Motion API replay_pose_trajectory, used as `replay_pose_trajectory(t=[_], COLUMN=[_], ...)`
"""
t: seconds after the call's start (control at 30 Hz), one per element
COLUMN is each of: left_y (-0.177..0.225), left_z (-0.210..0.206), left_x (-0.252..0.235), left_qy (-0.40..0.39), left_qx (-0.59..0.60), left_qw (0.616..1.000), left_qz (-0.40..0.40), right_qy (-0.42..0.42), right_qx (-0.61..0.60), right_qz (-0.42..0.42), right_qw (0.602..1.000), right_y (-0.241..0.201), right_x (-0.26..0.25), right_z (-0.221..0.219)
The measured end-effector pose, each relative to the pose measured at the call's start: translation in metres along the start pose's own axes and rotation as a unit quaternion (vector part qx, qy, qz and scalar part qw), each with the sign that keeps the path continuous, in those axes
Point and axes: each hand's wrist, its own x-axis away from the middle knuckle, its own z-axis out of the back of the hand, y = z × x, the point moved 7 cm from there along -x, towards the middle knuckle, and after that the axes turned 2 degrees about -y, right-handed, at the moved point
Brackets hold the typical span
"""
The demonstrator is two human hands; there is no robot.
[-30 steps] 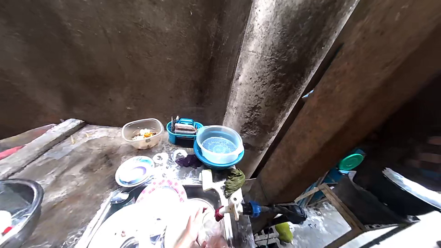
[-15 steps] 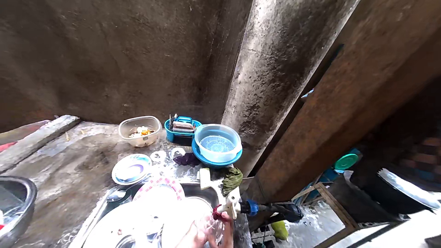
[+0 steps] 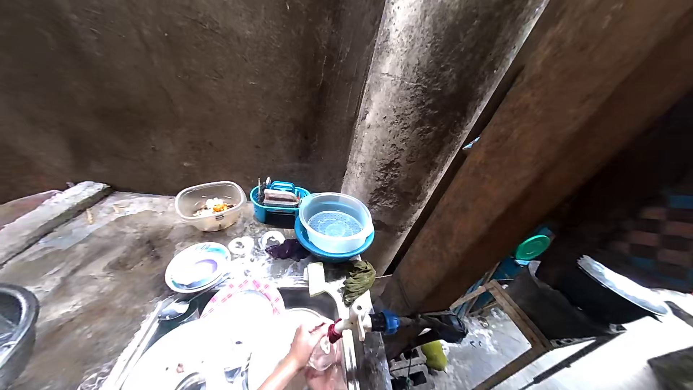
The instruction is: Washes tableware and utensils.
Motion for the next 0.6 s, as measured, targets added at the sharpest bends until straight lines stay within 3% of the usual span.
replay_pose_trajectory(t=[0.13, 0.23, 0.3, 0.37, 0.43, 0.47, 0.53, 0.6], left_y=[0.004, -0.014, -0.03, -0.042, -0.053, -0.057, -0.057, -0.058], left_z=[0.024, 0.023, 0.007, -0.017, -0.037, -0.043, -0.046, -0.036], left_x=[0.005, 0.022, 0.042, 0.056, 0.06, 0.058, 0.047, 0.026], left_qy=[0.087, 0.107, 0.114, 0.102, 0.079, 0.069, 0.071, 0.076], left_qx=[0.054, 0.113, 0.21, 0.318, 0.402, 0.426, 0.442, 0.396], left_qw=[0.995, 0.98, 0.938, 0.867, 0.805, 0.792, 0.792, 0.847], left_qz=[0.006, 0.123, 0.251, 0.369, 0.43, 0.432, 0.415, 0.345], right_qy=[0.042, 0.07, 0.1, 0.144, 0.124, 0.094, 0.04, 0.042], right_qx=[0.011, 0.07, 0.179, 0.285, 0.359, 0.392, 0.423, 0.434], right_qz=[0.029, 0.052, 0.103, 0.215, 0.325, 0.373, 0.445, 0.414], right_qw=[0.999, 0.994, 0.973, 0.923, 0.866, 0.836, 0.789, 0.799], right_y=[-0.01, -0.018, -0.026, -0.04, -0.051, -0.052, -0.053, -0.053], right_x=[-0.002, 0.02, 0.029, 0.034, 0.045, 0.051, 0.061, 0.066], right_z=[-0.013, -0.021, -0.014, -0.002, 0.002, 0.004, 0.01, 0.015])
